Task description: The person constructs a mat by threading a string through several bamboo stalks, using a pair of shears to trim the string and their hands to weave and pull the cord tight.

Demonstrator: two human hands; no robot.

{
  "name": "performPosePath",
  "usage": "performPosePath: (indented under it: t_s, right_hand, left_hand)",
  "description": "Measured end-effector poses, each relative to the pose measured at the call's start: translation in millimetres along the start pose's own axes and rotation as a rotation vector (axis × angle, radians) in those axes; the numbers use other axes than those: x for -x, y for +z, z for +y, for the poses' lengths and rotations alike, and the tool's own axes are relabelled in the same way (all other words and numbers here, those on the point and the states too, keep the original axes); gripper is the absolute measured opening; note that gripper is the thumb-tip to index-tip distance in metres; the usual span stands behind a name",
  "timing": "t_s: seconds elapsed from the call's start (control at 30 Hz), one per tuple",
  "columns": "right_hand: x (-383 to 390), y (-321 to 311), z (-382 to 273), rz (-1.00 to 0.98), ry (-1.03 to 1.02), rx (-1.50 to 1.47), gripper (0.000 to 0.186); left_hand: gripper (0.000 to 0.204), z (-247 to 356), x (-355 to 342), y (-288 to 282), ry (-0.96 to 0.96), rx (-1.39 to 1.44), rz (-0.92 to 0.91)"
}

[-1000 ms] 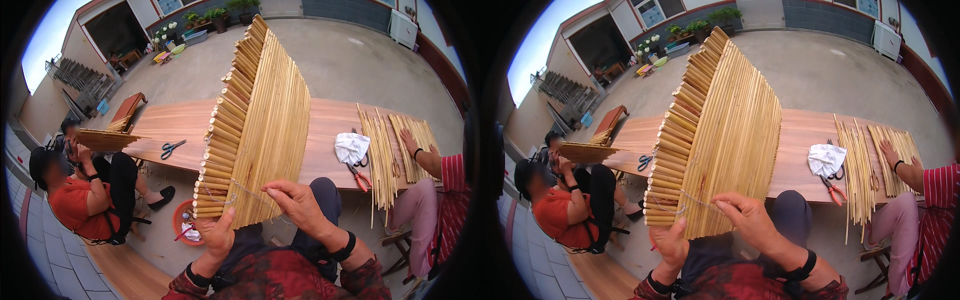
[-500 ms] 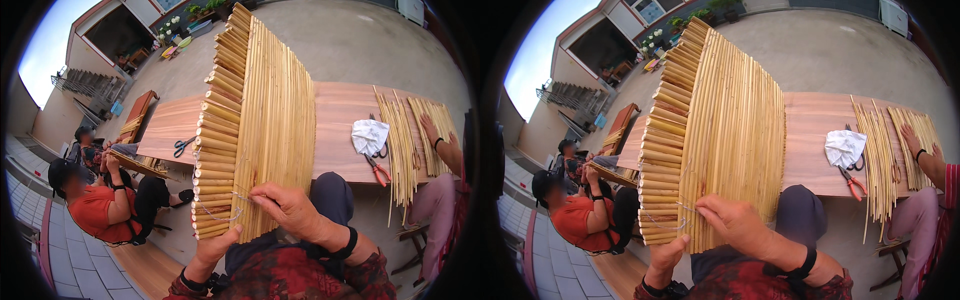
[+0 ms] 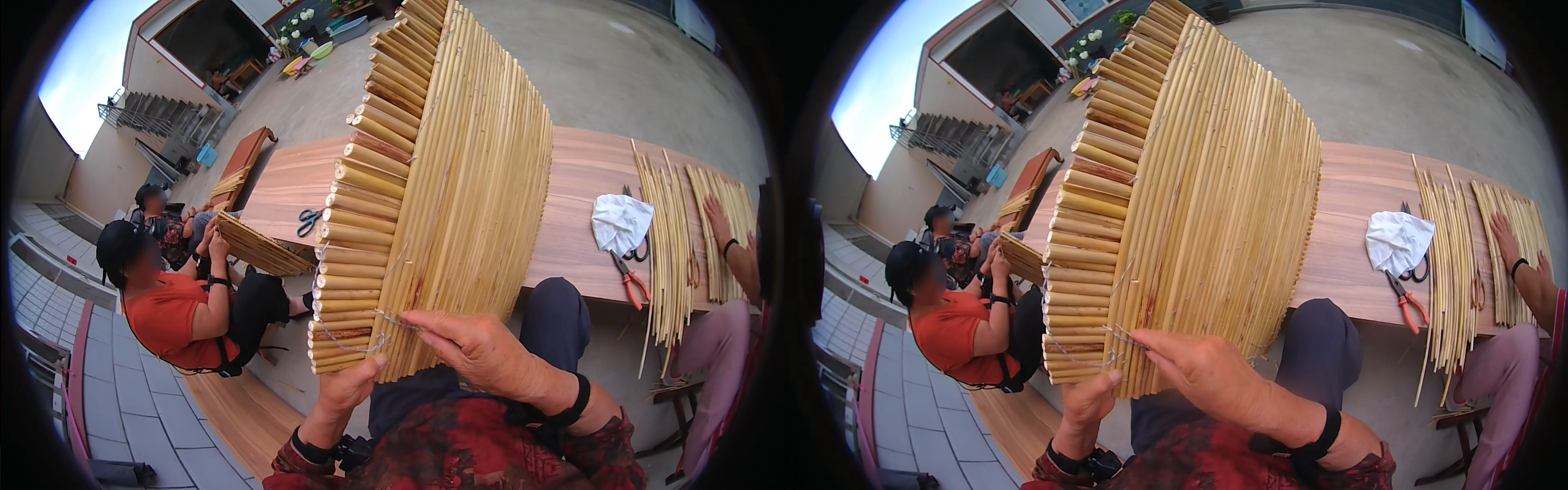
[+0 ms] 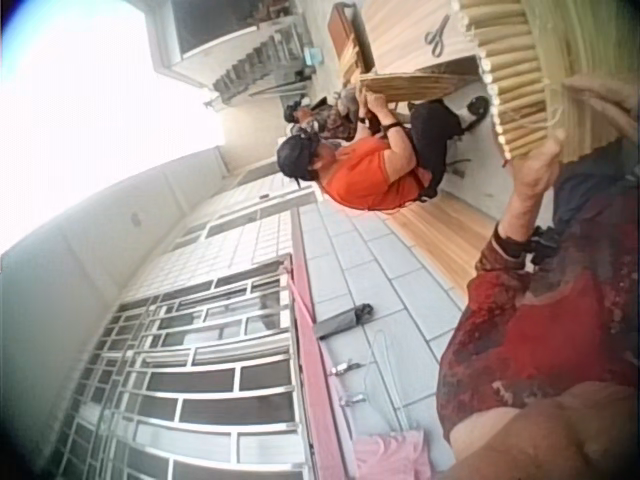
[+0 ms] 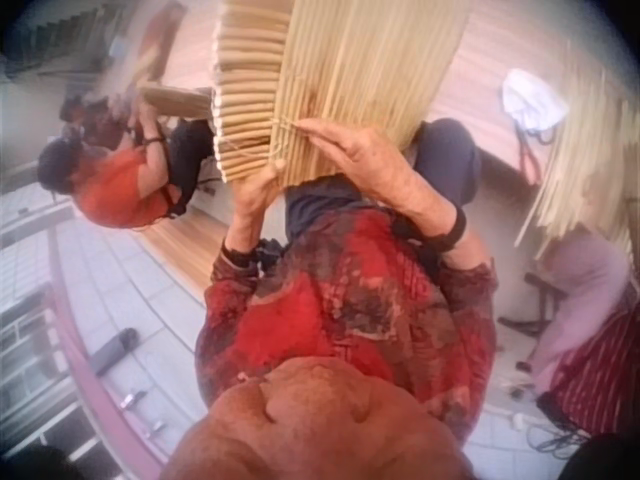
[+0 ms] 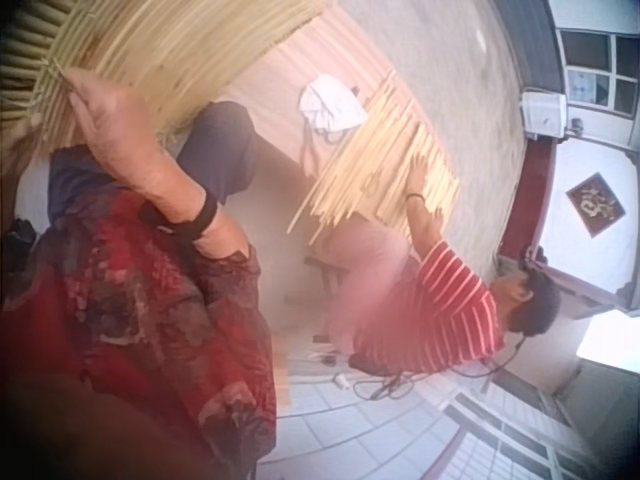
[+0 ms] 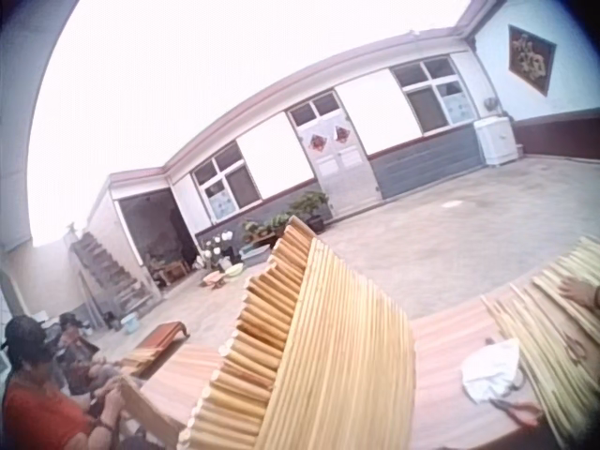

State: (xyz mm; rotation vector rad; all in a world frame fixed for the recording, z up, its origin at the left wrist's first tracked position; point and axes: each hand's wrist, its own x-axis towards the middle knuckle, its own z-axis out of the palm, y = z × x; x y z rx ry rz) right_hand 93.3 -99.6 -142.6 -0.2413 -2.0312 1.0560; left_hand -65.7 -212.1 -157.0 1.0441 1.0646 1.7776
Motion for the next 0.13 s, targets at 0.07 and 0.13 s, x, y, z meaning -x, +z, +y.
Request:
performPosePath:
  t_s: [0.07,0.13]
  right_hand:
    - [1.8,0.7,-0.2,0.001,-0.006,-0.003,0.028]
    - [1.2,-0.8,-2.1,-0.038,0.014,-0.009,0.029]
  left_hand:
    - [0.059,-0.7,2.2,0.2,0.007,-0.033,0.043]
    - [0.061,-1.1,2.0,-4.5,-0.024,-0.047,0.024]
